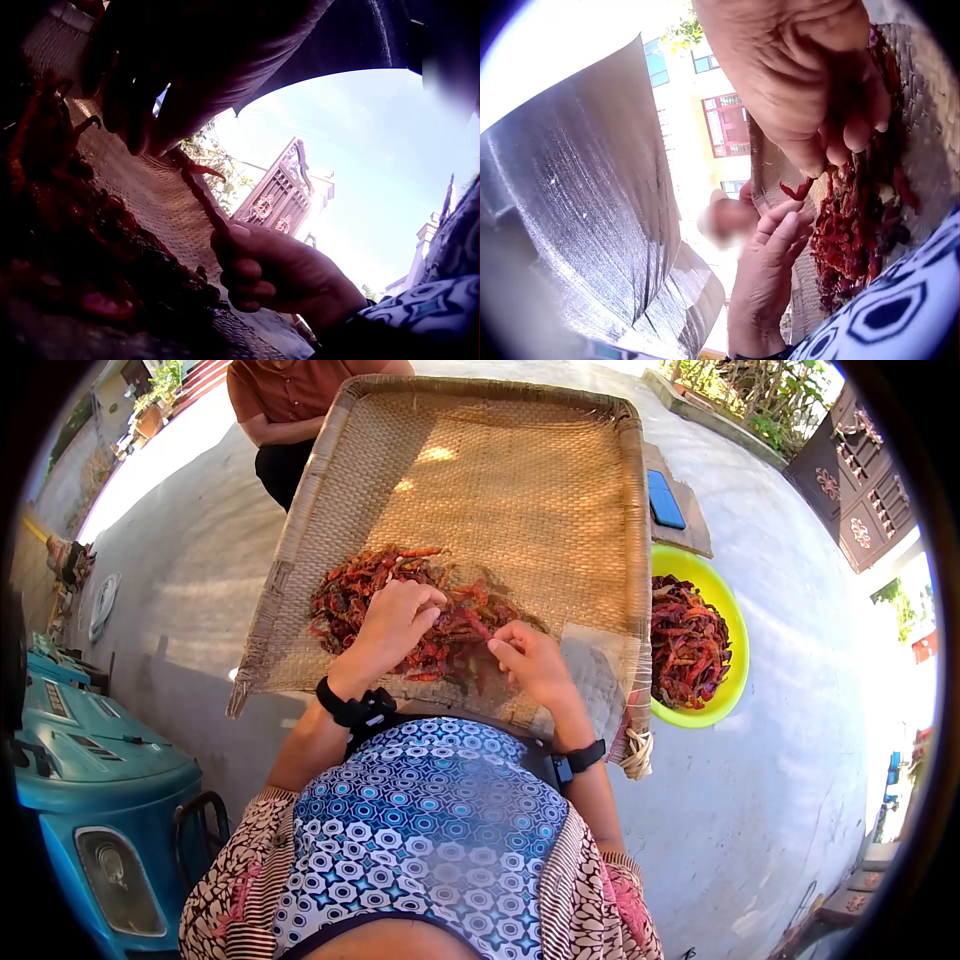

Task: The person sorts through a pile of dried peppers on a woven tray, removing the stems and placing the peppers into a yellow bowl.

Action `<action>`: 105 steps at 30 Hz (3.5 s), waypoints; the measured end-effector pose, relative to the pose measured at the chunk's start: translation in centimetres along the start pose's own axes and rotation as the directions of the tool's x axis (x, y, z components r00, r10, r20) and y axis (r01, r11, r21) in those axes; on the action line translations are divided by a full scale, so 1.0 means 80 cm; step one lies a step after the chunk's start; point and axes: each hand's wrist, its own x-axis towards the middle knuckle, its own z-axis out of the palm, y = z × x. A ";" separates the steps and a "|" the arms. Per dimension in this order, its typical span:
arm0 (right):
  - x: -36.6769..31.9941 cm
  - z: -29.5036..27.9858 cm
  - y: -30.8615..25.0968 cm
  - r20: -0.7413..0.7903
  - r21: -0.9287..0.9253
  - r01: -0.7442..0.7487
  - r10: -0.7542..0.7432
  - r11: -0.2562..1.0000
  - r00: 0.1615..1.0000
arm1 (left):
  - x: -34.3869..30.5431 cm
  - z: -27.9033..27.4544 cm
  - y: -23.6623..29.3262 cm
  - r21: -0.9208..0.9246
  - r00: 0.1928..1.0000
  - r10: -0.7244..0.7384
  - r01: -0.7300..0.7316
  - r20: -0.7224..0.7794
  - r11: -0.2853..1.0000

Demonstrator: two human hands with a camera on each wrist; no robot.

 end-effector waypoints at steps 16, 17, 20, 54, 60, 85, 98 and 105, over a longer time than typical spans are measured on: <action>-0.008 -0.040 0.014 -0.267 0.234 0.117 -0.052 0.965 0.962 | 0.007 0.048 0.003 0.086 0.953 0.297 -0.302 0.061 0.950; -0.006 -0.030 0.012 -0.174 0.174 0.080 -0.049 0.982 0.984 | 0.007 0.048 0.003 0.064 0.950 0.307 -0.311 0.064 0.948; -0.003 -0.004 0.001 -0.026 -0.017 0.034 -0.035 0.999 0.999 | 0.004 0.037 0.017 -0.017 0.958 0.269 -0.268 0.099 0.963; 0.014 -0.015 0.009 -0.057 -0.133 0.089 -0.098 0.987 0.994 | -0.005 0.051 -0.002 0.138 0.986 0.164 -0.168 0.035 0.976; 0.015 -0.018 0.019 -0.041 -0.065 0.107 -0.110 0.992 0.993 | -0.004 0.030 0.002 -0.199 0.999 0.004 0.005 0.044 0.980; -0.024 -0.083 -0.011 -0.447 0.420 0.166 0.044 0.892 0.894 | 0.000 0.019 0.018 -0.646 0.947 -0.066 0.263 0.313 0.716; -0.011 -0.038 -0.002 -0.121 0.074 0.050 -0.041 0.996 0.992 | -0.002 0.003 0.013 -0.485 0.972 -0.154 0.223 0.178 0.846; -0.037 -0.126 -0.007 -0.566 0.667 0.441 0.024 0.601 0.824 | 0.016 -0.030 -0.098 0.221 0.923 -0.257 0.325 -0.285 0.920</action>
